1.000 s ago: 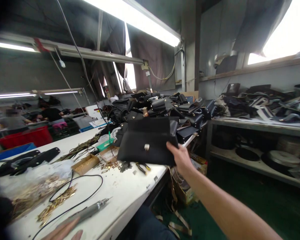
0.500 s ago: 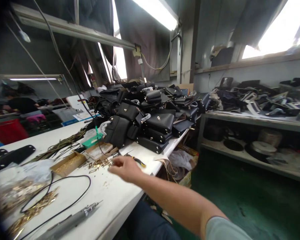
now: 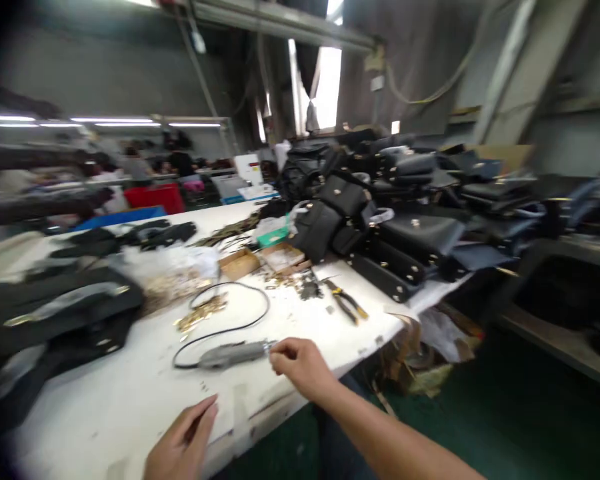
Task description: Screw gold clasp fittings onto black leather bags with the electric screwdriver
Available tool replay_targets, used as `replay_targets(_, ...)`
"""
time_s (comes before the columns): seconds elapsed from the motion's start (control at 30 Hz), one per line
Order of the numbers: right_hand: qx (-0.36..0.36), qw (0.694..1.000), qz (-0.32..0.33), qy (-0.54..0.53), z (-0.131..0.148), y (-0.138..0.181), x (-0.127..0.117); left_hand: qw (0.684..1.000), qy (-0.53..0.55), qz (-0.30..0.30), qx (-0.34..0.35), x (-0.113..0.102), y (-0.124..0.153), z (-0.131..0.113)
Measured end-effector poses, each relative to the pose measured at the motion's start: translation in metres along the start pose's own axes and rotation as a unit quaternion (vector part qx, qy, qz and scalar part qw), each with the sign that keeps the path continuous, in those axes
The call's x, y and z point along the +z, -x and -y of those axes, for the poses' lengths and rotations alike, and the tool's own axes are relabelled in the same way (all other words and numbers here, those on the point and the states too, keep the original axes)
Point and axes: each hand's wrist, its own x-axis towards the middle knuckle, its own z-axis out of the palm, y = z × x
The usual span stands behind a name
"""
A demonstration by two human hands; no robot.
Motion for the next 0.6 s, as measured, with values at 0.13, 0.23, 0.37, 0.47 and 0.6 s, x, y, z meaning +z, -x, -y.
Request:
replay_targets(0.13,-0.019,0.993,0.094,0.064,0.016,-0.029,0.027,0.998,0.065,0.008,-0.018,-0.006,0.01,0.018)
replay_targets(0.23,-0.046,0.984,0.135,0.11,0.029,-0.062,0.059,0.996,0.085,-0.003,-0.022,-0.003,0.014,0.02)
replay_targets(0.37,-0.095,0.964,0.169,0.18,0.047,-0.11,0.119,0.997,0.074,-0.016,-0.013,0.0,0.021,0.023)
replay_targets(0.47,-0.138,0.945,0.194,0.226,0.054,-0.147,0.173,0.998,0.053,-0.025,-0.004,0.008,0.025,0.037)
replay_targets(0.6,-0.225,0.918,0.176,0.275,0.062,-0.193,0.252,0.999,0.025,-0.039,0.013,0.024,0.024,0.056)
